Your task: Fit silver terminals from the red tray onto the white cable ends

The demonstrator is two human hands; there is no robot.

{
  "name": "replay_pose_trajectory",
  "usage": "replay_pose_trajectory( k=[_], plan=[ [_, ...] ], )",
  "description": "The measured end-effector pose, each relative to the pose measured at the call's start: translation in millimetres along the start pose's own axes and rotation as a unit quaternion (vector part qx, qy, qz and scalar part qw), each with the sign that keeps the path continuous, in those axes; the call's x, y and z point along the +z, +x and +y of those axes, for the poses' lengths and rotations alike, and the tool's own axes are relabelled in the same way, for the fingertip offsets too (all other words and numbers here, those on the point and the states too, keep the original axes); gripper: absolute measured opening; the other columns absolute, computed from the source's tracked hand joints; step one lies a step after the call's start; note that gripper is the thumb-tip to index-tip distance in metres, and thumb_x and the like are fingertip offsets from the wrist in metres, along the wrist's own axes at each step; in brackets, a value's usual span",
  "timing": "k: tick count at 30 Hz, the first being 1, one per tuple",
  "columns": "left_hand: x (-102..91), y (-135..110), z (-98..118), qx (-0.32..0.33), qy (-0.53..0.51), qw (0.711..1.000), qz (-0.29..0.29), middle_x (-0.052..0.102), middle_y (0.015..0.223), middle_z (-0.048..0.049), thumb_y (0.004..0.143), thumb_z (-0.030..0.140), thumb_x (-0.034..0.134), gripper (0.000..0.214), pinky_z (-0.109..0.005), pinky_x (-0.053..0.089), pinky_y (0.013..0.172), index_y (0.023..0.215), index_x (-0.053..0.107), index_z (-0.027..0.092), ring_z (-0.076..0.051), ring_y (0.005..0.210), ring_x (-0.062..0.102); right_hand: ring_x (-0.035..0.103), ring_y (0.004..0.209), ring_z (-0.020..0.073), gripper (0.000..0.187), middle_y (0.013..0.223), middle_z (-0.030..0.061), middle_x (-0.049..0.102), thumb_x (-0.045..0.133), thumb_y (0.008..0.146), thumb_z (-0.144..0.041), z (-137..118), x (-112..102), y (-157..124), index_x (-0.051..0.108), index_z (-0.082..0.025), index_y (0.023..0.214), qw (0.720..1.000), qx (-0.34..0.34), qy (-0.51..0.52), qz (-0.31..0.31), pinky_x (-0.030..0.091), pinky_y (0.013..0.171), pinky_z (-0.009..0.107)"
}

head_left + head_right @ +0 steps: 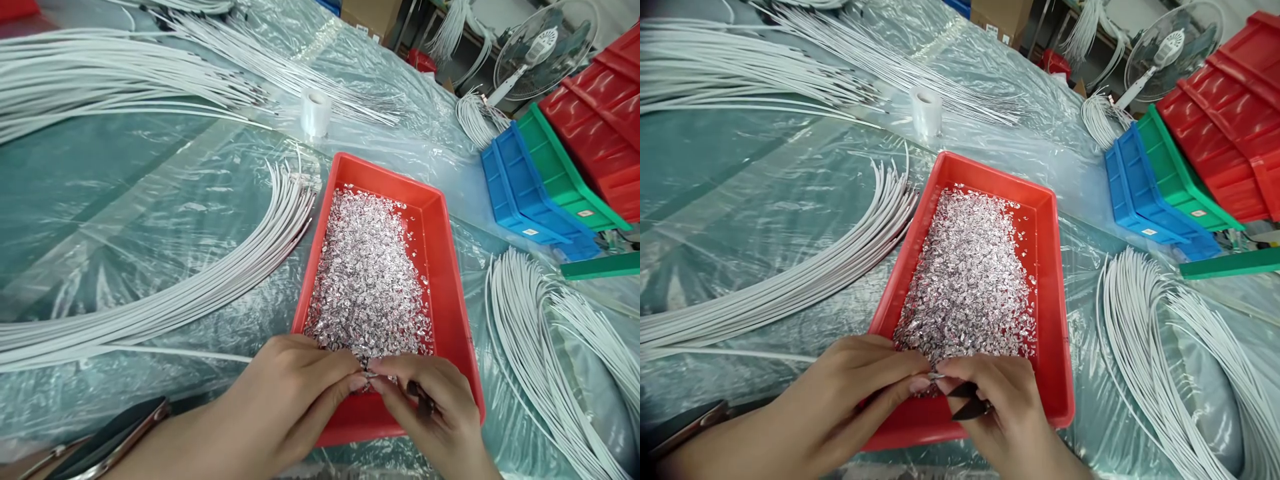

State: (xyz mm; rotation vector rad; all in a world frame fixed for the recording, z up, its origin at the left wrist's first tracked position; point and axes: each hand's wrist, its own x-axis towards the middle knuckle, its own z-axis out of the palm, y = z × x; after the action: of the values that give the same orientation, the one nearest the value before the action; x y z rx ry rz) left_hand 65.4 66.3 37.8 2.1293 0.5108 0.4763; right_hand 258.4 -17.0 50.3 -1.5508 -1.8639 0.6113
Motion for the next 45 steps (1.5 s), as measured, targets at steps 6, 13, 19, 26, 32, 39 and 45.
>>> replay_pose_trajectory(
  k=[6,13,19,26,32,39,45],
  plan=[
    [3.2,0.7,-1.2,0.029,0.054,0.998,0.013,0.062,0.066,0.0009,0.098,0.013,0.031,0.030,-0.029,0.037,0.050,0.082,0.057,0.018,-0.016,0.052,0.054,0.061,0.062,0.0067,0.024,0.079,-0.0068,0.071,0.059,0.084,-0.009,-4.2,0.6,6.2,0.058,-0.027,0.099,0.999,-0.002,0.032,-0.010,0.047,0.061,0.018],
    [4.7,0.8,-0.4,0.062,0.108,0.992,0.031,0.063,0.063,0.0000,0.100,0.014,0.026,0.038,-0.028,0.043,0.053,0.075,0.055,0.017,-0.016,0.053,0.060,0.048,0.051,0.0050,0.016,0.065,-0.0066,0.059,0.060,0.081,-0.006,-4.0,-2.7,9.2,0.062,-0.021,0.086,0.986,0.083,0.118,-0.080,0.036,0.048,0.018],
    [11.2,-1.6,-5.2,0.086,0.100,0.989,0.062,0.063,0.061,0.0010,0.102,0.018,0.022,0.043,-0.029,0.043,0.055,0.075,0.055,0.019,-0.015,0.052,0.059,0.035,0.050,0.0053,0.009,0.059,-0.0074,0.048,0.059,0.086,-0.013,-2.7,-4.5,12.9,0.062,-0.018,0.079,0.965,0.145,0.177,-0.132,0.031,0.046,0.019],
    [10.2,-3.3,-7.4,0.096,0.094,0.990,0.051,0.065,0.065,0.0011,0.103,0.021,0.023,0.044,-0.029,0.042,0.055,0.078,0.058,0.019,-0.015,0.054,0.059,0.035,0.052,0.0052,0.011,0.062,-0.0069,0.049,0.059,0.089,-0.019,-2.9,-4.3,12.8,0.060,-0.018,0.079,0.958,0.160,0.193,-0.140,0.029,0.047,0.019],
    [9.5,-0.9,-5.5,0.095,0.093,0.989,0.065,0.059,0.057,0.0024,0.104,0.021,0.023,0.047,-0.027,0.042,0.054,0.072,0.058,0.019,-0.013,0.049,0.055,0.033,0.052,0.0065,0.015,0.061,-0.0063,0.045,0.056,0.091,-0.023,-4.8,-4.6,13.6,0.060,-0.018,0.077,0.956,0.173,0.184,-0.153,0.027,0.046,0.021],
    [10.7,-2.3,-6.9,0.093,0.106,0.988,0.059,0.061,0.058,0.0012,0.104,0.023,0.023,0.045,-0.028,0.045,0.056,0.088,0.064,0.017,-0.014,0.051,0.057,0.034,0.054,0.0070,0.016,0.064,-0.0055,0.048,0.055,0.092,-0.025,-5.4,-4.9,14.0,0.060,-0.019,0.079,0.949,0.183,0.206,-0.156,0.028,0.047,0.021],
    [9.8,-3.2,-5.6,0.091,0.103,0.989,0.053,0.068,0.067,-0.0005,0.104,0.022,0.025,0.042,-0.028,0.046,0.055,0.088,0.063,0.017,-0.013,0.054,0.060,0.038,0.057,0.0076,0.017,0.067,-0.0043,0.052,0.054,0.093,-0.025,-6.4,-6.7,16.6,0.060,-0.018,0.078,0.935,0.203,0.241,-0.164,0.031,0.049,0.021]
  ],
)
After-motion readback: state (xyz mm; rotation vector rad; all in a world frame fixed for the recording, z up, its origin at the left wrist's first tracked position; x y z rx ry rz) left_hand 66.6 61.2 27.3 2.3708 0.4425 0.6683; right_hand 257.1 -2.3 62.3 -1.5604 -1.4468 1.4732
